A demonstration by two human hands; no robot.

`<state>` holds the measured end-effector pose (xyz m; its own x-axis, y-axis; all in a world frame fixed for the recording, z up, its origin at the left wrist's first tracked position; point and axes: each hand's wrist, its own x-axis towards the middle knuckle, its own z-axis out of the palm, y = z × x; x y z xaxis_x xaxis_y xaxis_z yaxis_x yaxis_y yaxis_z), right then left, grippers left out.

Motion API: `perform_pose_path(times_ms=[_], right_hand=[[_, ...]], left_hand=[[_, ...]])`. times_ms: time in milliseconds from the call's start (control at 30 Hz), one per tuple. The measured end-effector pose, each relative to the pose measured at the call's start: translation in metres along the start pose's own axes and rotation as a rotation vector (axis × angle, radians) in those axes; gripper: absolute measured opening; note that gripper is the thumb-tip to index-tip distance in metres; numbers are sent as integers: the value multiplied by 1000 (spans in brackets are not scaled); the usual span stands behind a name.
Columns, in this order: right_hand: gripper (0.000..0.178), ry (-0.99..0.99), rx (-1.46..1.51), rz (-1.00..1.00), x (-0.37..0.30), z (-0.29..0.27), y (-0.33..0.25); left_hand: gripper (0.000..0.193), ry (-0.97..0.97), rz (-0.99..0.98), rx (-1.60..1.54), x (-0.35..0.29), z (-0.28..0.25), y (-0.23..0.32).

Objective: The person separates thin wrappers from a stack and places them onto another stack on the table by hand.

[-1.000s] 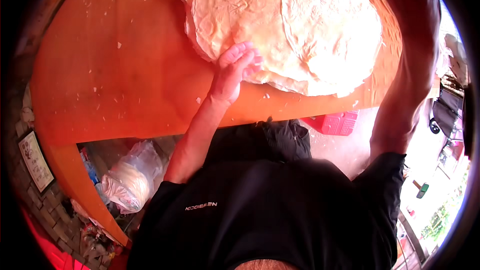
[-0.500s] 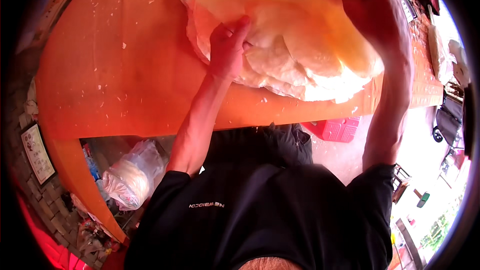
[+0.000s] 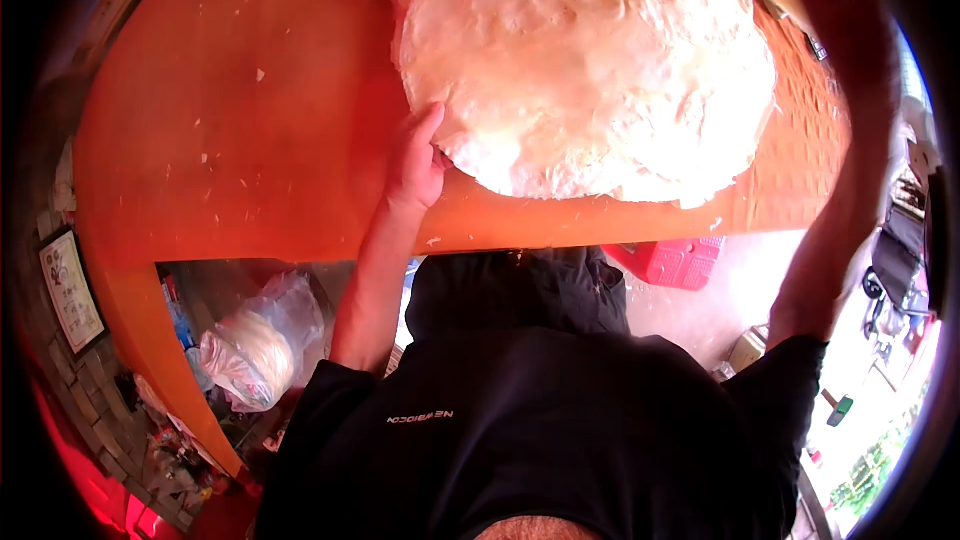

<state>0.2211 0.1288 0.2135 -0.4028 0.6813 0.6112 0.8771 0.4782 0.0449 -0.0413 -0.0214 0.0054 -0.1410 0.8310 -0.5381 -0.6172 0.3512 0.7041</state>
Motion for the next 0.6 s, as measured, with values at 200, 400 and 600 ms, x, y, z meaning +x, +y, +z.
perform_pose_path(times_ms=[200,400,600], right_hand=[[8,-623,416,-47,-130,88,-81],[8,-598,480,69,-124,58,-103],[12,-662,502,118,-158,74,-136]], left_hand=[[26,3,-5,20,-4,-6,-23],[36,1,-45,-87,-15,-7,-22],[51,-186,-150,-69,-20,-5,-22]])
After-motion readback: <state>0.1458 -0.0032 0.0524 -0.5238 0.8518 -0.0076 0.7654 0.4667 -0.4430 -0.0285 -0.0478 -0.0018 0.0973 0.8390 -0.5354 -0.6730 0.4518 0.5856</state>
